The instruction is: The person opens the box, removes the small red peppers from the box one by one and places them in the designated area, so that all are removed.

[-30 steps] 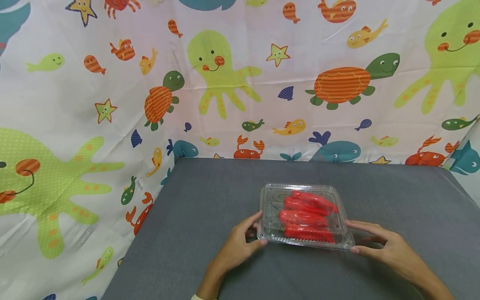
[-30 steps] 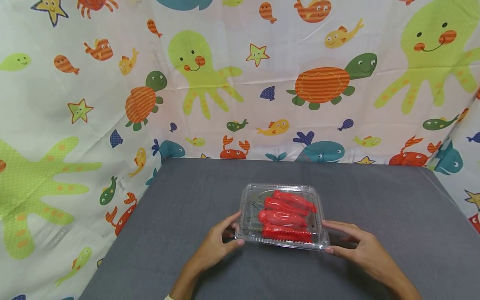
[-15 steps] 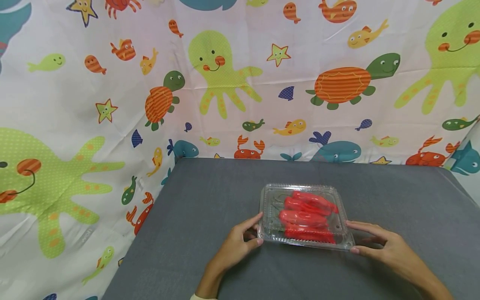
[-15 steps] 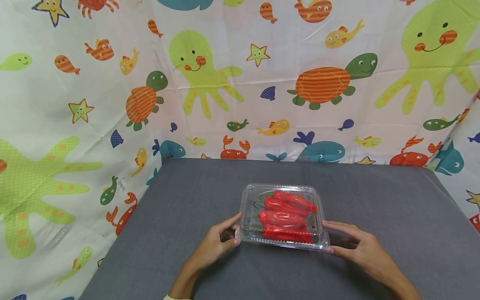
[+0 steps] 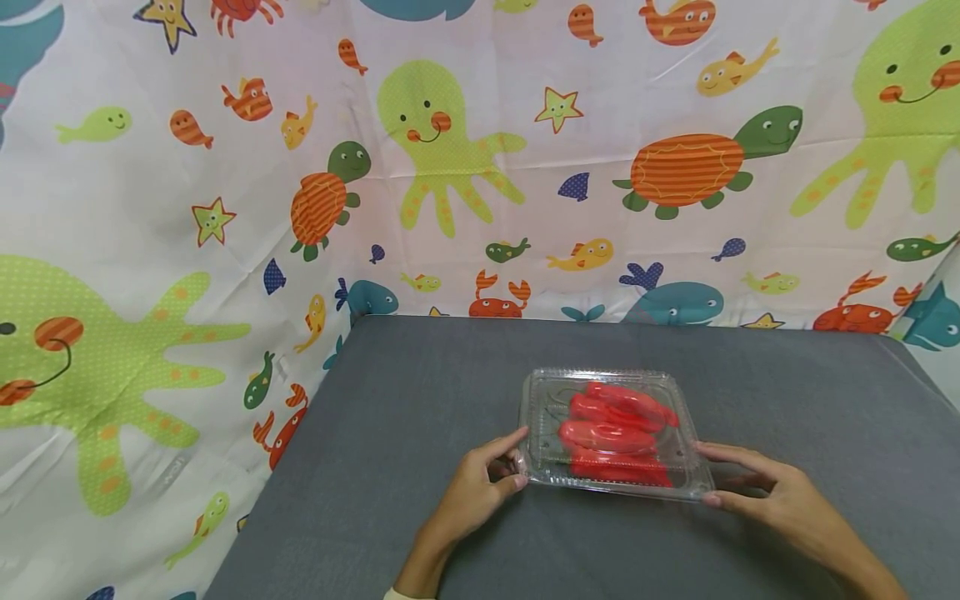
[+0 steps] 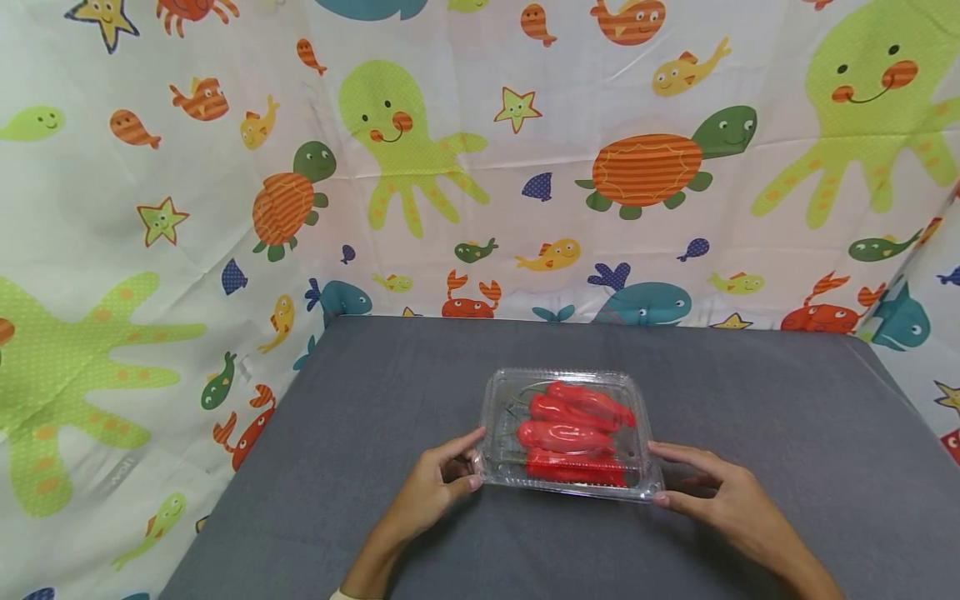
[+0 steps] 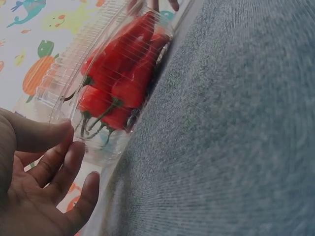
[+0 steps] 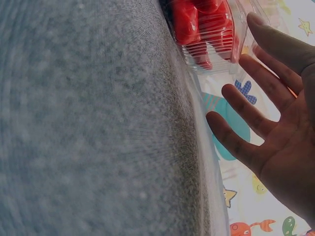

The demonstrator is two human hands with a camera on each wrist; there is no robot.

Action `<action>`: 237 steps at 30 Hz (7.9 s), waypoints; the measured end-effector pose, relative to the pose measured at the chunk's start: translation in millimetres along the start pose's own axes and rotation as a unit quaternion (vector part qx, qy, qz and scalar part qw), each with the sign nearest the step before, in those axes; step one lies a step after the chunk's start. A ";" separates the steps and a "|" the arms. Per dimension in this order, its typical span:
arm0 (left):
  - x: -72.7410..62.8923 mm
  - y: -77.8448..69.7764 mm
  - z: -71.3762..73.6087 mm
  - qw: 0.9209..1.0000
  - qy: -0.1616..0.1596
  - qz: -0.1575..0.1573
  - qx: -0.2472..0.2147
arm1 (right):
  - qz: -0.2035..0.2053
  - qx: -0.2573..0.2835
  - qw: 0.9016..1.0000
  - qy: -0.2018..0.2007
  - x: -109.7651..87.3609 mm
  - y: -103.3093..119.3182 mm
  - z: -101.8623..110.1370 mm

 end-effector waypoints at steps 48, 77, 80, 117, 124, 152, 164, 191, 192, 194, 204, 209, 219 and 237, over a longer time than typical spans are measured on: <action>-2.5 -3.0 7.0 0.999 0.035 0.028 -0.027 | 0.077 0.022 0.996 -0.029 19.7 20.5 15.1; -2.2 -3.1 6.3 0.999 0.029 0.024 -0.024 | 0.080 0.034 0.996 -0.034 66.1 37.3 13.3; -2.4 -3.8 6.7 0.999 0.028 0.028 -0.020 | 0.085 0.048 0.995 -0.030 71.3 37.7 15.2; -2.1 -4.3 6.4 0.999 0.028 0.032 -0.019 | 0.030 0.159 0.986 0.049 105.4 21.1 15.1; -2.1 -2.9 6.9 0.999 0.027 0.032 -0.017 | 0.023 0.151 0.987 0.052 105.5 17.4 13.0; -3.1 -2.7 7.5 0.999 0.034 0.024 -0.004 | 0.012 0.125 0.991 0.055 101.4 5.4 6.5; -0.3 -3.4 7.2 0.999 0.009 0.020 0.027 | 0.022 0.107 0.993 0.043 89.6 8.1 12.5; 39.7 -11.8 26.2 0.992 0.037 -0.030 0.114 | 0.069 0.055 0.996 0.013 59.0 24.8 17.3; 41.1 -11.1 26.7 0.992 0.039 -0.029 0.115 | 0.072 0.051 0.996 0.011 58.0 26.0 16.9; 43.4 -10.1 27.3 0.992 0.044 -0.024 0.119 | 0.075 0.047 0.996 0.008 56.2 29.3 15.9; 51.3 -6.6 26.6 0.988 0.060 -0.027 0.138 | 0.080 0.042 0.996 0.002 51.1 49.8 10.0; 51.7 -4.1 25.2 0.988 0.063 -0.019 0.143 | 0.090 0.027 0.996 0.007 48.2 57.4 10.1; 53.1 -0.9 23.6 0.989 0.063 -0.020 0.132 | 0.080 0.028 0.996 0.023 46.0 71.4 5.2; 53.0 -1.5 25.6 0.991 0.071 -0.018 0.115 | 0.088 0.072 0.992 0.060 47.0 80.8 -8.4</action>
Point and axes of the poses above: each hand's wrist, its own x-axis towards the middle knuckle, its own z-axis out of the back of the hand, y = z × x, the point moved 1 cm from there along x, towards the middle knuckle
